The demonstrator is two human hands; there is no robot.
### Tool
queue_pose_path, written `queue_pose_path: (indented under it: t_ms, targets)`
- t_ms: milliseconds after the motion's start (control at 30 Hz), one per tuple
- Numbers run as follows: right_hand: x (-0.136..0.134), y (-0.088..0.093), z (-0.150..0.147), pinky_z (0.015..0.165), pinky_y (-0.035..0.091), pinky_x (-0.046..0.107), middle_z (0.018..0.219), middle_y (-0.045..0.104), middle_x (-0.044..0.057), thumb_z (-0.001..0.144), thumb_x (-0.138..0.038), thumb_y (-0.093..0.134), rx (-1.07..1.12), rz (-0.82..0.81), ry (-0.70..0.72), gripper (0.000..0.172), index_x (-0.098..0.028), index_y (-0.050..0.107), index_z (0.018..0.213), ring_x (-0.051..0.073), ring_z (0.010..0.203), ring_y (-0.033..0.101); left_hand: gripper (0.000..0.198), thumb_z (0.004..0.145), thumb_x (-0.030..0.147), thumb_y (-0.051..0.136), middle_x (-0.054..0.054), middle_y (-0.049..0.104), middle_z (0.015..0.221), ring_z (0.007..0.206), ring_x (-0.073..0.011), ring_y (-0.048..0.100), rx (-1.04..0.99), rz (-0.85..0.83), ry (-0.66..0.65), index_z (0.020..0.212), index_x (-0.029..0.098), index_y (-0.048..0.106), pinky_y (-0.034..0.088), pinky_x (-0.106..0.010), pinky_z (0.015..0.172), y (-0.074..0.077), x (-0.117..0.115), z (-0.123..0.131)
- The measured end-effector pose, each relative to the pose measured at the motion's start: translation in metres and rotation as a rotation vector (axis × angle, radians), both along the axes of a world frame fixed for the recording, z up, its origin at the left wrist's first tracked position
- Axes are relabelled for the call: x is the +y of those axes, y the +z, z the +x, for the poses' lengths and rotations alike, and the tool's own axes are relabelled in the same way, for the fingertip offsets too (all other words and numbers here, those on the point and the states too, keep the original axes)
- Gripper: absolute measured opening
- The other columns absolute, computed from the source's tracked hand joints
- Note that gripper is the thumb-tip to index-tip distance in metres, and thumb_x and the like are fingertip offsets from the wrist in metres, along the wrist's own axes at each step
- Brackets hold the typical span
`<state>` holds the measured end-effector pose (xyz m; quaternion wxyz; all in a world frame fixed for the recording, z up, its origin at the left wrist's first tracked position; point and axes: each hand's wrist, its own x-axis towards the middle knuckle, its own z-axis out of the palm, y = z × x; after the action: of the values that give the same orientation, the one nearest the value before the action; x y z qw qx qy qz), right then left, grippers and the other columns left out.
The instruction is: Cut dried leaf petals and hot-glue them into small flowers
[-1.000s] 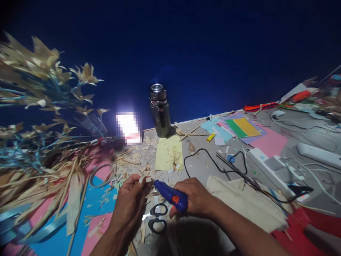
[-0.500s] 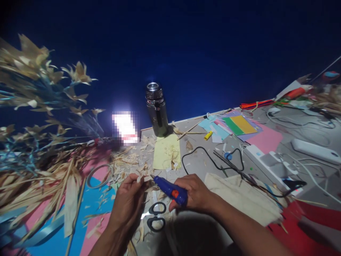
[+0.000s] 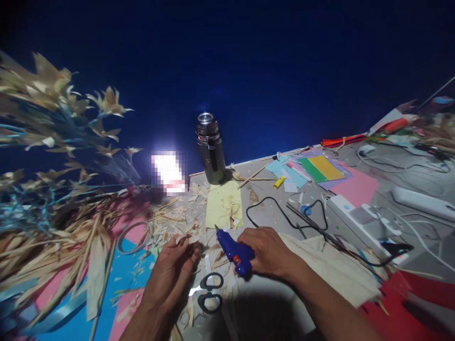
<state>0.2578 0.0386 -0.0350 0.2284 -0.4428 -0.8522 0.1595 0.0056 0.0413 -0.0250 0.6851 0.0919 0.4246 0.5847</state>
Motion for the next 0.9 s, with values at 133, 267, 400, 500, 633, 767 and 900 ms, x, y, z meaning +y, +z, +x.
queue_pose_path:
  t_ms: [133, 267, 400, 500, 633, 767, 900]
  targets:
    - [0.002, 0.013, 0.004, 0.068, 0.039, 0.030, 0.086, 0.068, 0.004, 0.084, -0.033, 0.076, -0.124, -0.091, 0.005, 0.018, -0.020, 0.065, 0.090, 0.021, 0.078, 0.062, 0.036, 0.061, 0.009, 0.093, 0.000, 0.068, 0.075, 0.068, -0.0144, 0.069, -0.009, 0.018, 0.009, 0.080, 0.016, 0.063, 0.058, -0.022, 0.062, 0.001, -0.001, 0.000]
    - [-0.001, 0.024, 0.004, 0.075, 0.042, 0.031, 0.092, 0.066, 0.005, 0.080, -0.019, 0.074, -0.193, -0.184, 0.037, 0.016, -0.020, 0.064, 0.093, 0.022, 0.087, 0.060, 0.038, 0.060, 0.001, 0.089, -0.001, 0.069, 0.075, 0.067, -0.0155, 0.070, 0.007, -0.034, 0.046, 0.082, 0.016, 0.062, 0.058, -0.022, 0.059, 0.008, -0.003, 0.003]
    - [-0.006, 0.036, 0.009, 0.085, 0.046, 0.033, 0.106, 0.067, 0.007, 0.077, -0.013, 0.076, -0.168, -0.266, 0.104, 0.030, -0.021, 0.067, 0.105, 0.024, 0.099, 0.062, 0.036, 0.061, 0.002, 0.090, 0.000, 0.069, 0.076, 0.067, -0.0148, 0.069, -0.039, -0.029, 0.001, 0.081, 0.016, 0.063, 0.058, -0.023, 0.061, 0.016, -0.006, 0.005]
    - [-0.006, 0.042, 0.006, 0.087, 0.047, 0.035, 0.100, 0.072, 0.008, 0.091, -0.021, 0.070, -0.057, -0.171, 0.068, 0.011, -0.020, 0.071, 0.102, 0.024, 0.098, 0.064, 0.039, 0.057, 0.008, 0.095, 0.000, 0.067, 0.075, 0.067, -0.0145, 0.068, -0.083, 0.005, -0.042, 0.080, 0.015, 0.064, 0.056, -0.023, 0.059, 0.018, -0.009, 0.006]
    - [-0.004, 0.046, -0.022, 0.076, 0.048, 0.030, 0.086, 0.073, 0.005, 0.097, -0.023, 0.064, 0.285, -0.134, -0.030, 0.013, -0.019, 0.073, 0.089, 0.019, 0.081, 0.065, 0.037, 0.057, 0.010, 0.095, 0.001, 0.064, 0.074, 0.066, -0.0128, 0.064, -0.200, -0.025, -0.139, 0.078, 0.015, 0.065, 0.053, -0.023, 0.059, 0.020, -0.015, 0.009]
    - [-0.003, 0.042, -0.056, 0.064, 0.045, 0.024, 0.080, 0.070, 0.001, 0.087, -0.023, 0.072, 0.567, -0.377, -0.068, 0.007, -0.018, 0.075, 0.090, 0.013, 0.069, 0.058, 0.032, 0.061, 0.009, 0.092, 0.001, 0.062, 0.070, 0.060, -0.0097, 0.058, -0.339, -0.083, -0.305, 0.077, 0.014, 0.065, 0.046, -0.020, 0.051, 0.021, -0.021, 0.012]
    - [-0.004, 0.029, -0.070, 0.058, 0.043, 0.022, 0.072, 0.064, -0.002, 0.080, -0.031, 0.079, 0.809, -0.588, -0.084, 0.021, -0.016, 0.075, 0.095, 0.011, 0.061, 0.053, 0.029, 0.065, 0.009, 0.089, 0.000, 0.064, 0.073, 0.057, -0.0070, 0.055, -0.354, -0.070, -0.356, 0.079, 0.014, 0.064, 0.044, -0.018, 0.050, 0.021, -0.024, 0.013]
